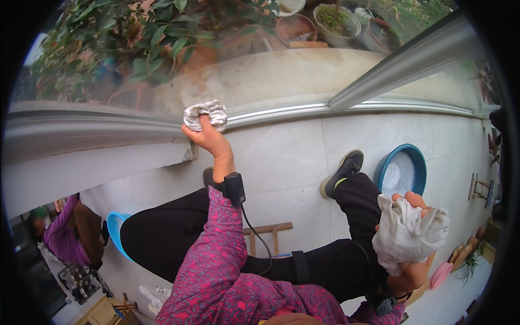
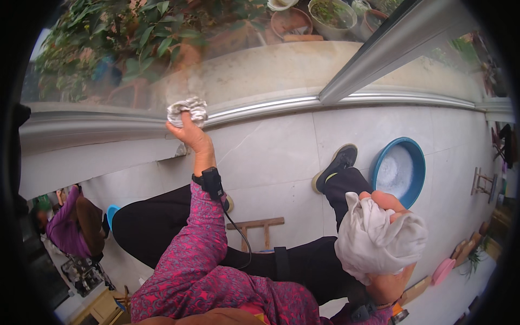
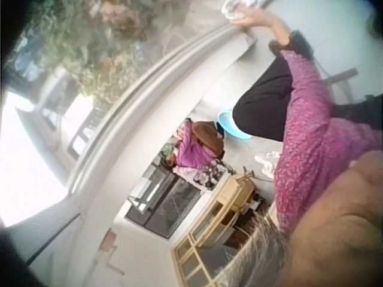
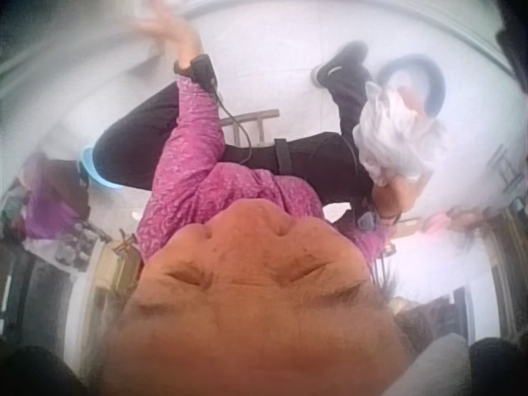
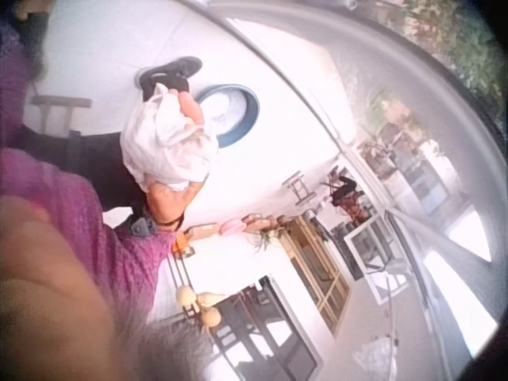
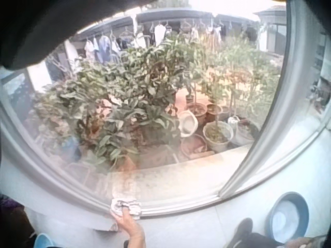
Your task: The person wipes a large glass window with a white cloth, moving from the upper panes down to the frame and sill. They repeatedly wipe different sections of the glass and the metal frame, occasionally adjusting the cloth in their hands.
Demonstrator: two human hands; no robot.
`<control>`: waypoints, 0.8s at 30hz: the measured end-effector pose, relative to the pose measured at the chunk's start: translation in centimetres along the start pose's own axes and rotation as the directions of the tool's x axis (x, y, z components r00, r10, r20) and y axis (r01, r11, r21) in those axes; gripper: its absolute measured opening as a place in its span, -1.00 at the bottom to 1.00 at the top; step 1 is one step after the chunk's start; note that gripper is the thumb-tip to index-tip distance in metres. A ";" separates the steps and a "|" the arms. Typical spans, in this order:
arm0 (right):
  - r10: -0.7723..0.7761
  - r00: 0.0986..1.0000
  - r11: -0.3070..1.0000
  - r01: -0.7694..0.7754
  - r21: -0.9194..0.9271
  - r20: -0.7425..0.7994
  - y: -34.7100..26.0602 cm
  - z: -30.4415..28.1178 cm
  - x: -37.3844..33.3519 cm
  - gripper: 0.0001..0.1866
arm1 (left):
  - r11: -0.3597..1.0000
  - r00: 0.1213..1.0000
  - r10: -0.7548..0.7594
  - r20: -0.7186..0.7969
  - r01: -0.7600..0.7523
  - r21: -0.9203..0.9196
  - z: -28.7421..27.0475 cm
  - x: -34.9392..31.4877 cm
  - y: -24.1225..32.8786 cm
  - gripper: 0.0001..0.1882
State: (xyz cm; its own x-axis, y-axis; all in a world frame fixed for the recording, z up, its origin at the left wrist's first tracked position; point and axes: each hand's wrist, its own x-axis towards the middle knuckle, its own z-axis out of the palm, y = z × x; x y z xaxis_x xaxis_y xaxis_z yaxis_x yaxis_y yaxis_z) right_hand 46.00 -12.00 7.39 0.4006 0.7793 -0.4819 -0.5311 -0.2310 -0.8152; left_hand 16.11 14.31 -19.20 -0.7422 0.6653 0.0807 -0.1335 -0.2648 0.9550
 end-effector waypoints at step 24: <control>-0.123 0.991 0.942 0.135 -0.307 0.060 -0.6 0.8 -0.7 -0.04 | 0.921 0.935 -0.245 0.258 0.308 -0.240 5.3 -5.0 6.4 -0.73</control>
State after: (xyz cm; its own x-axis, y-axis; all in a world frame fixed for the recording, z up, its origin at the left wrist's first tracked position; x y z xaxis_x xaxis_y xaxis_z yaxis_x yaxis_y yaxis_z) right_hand 45.46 -11.94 8.43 0.4173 0.8352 -0.3581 -0.2172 -0.2910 -0.9317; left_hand 22.42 12.97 -11.97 -0.4917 0.8666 -0.0851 -0.5087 -0.2066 0.8358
